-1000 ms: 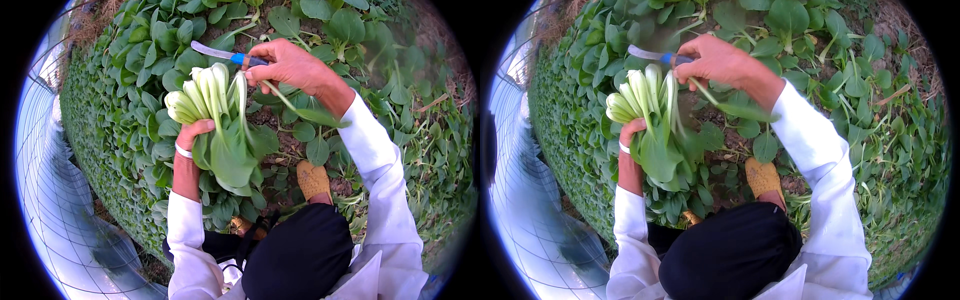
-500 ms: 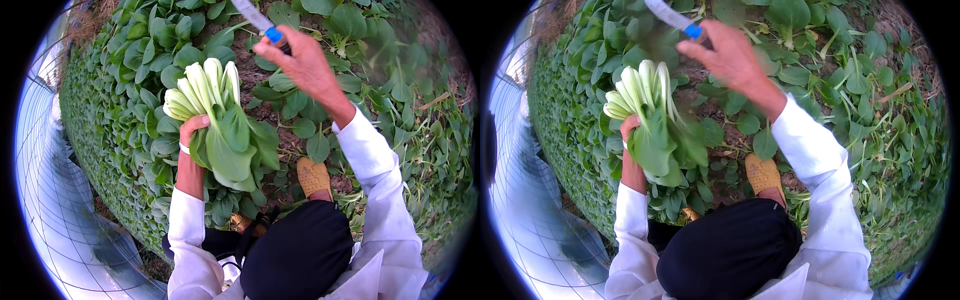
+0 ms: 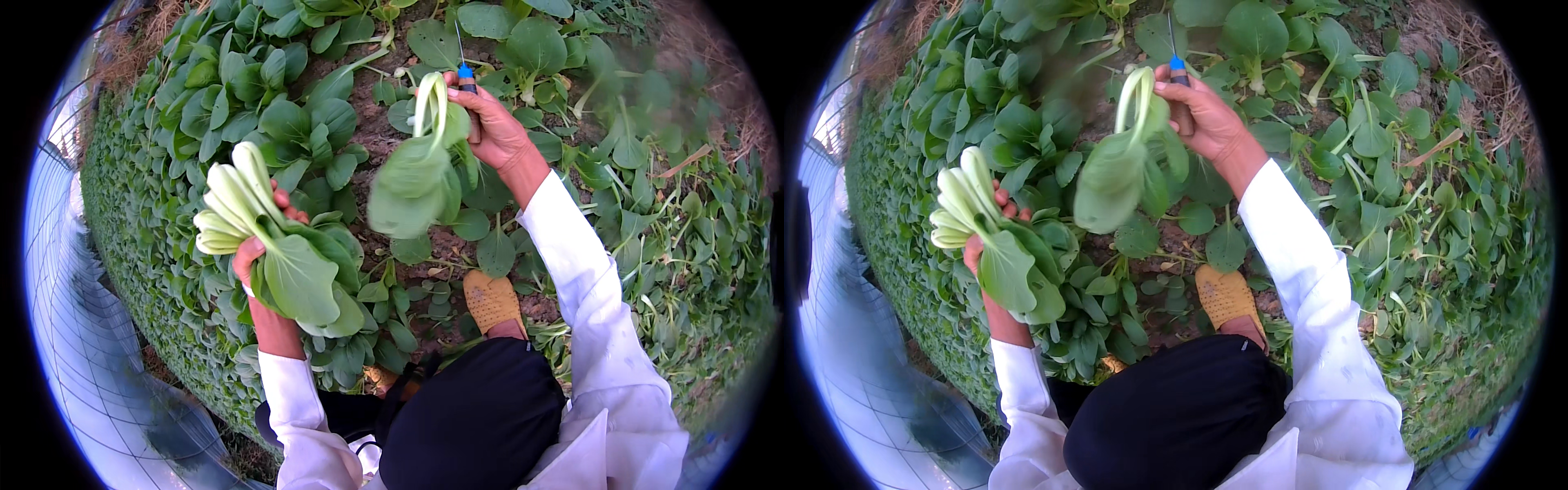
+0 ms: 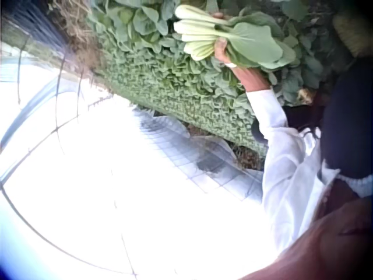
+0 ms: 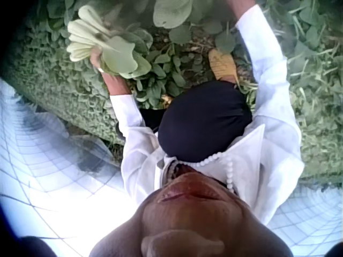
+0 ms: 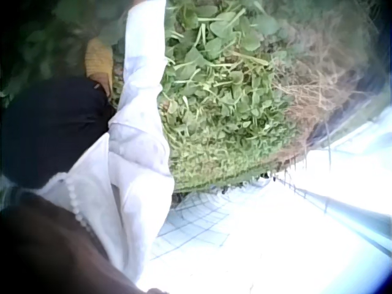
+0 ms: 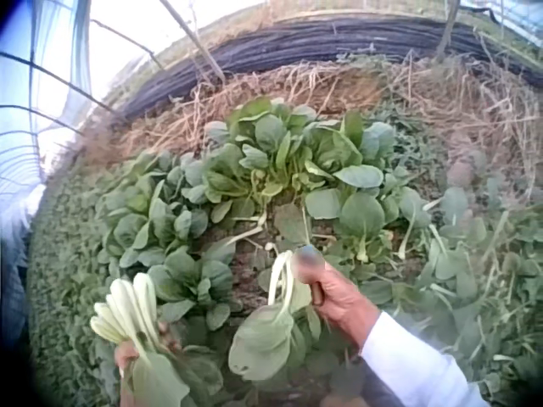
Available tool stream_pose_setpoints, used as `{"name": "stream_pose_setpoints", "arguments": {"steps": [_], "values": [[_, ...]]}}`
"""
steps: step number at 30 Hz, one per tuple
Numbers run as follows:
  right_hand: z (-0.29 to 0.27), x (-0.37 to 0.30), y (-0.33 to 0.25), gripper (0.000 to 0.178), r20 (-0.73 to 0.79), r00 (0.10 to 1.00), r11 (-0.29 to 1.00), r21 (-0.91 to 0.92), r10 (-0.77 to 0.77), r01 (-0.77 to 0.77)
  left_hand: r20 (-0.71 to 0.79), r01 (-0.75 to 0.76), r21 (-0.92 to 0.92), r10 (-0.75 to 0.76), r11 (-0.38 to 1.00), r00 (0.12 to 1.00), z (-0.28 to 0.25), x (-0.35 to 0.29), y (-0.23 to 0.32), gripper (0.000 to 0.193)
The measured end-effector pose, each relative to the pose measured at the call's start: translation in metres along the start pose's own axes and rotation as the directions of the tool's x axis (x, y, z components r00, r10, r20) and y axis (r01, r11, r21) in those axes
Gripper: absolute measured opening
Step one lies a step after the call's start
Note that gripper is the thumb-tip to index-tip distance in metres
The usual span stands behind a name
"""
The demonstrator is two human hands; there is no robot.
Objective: The person harvests green leafy vegetables by cutting the base of the plant with a curved knife, gathers a bundle in one hand, and places the bundle into a plastic crate.
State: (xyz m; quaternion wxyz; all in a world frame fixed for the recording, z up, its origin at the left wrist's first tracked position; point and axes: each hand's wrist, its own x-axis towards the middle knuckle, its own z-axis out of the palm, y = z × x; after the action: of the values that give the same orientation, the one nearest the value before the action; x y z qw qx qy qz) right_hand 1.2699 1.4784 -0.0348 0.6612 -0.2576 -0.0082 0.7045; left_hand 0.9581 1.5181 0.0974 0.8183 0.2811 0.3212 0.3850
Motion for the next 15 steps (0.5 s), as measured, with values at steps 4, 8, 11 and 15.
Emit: {"name": "stream_pose_setpoints", "arguments": {"steps": [4, 8, 11, 15], "values": [[-0.019, 0.004, -0.004, 0.012, 0.283, 0.959, 0.992, 0.125, -0.028, -0.008, -0.023, -0.014, 0.096, 0.016, 0.995, 1.000, 0.011, 0.000, 0.000, 0.078], [0.003, 0.007, 0.001, 0.014, 0.136, 0.990, 1.000, -0.011, -0.023, 0.025, -0.103, 0.049, 0.278, -0.021, 0.959, 0.994, 0.033, 0.001, -0.007, 0.077], [0.024, 0.006, 0.008, 0.020, 0.080, 0.992, 0.974, -0.196, -0.097, 0.111, -0.059, 0.106, 0.435, -0.089, 0.894, 0.994, 0.049, 0.013, -0.022, 0.075], [0.050, 0.002, 0.023, 0.020, 0.096, 0.969, 0.911, -0.330, -0.226, 0.246, -0.053, 0.128, 0.414, -0.117, 0.901, 0.992, 0.070, 0.030, -0.051, 0.066]]}}
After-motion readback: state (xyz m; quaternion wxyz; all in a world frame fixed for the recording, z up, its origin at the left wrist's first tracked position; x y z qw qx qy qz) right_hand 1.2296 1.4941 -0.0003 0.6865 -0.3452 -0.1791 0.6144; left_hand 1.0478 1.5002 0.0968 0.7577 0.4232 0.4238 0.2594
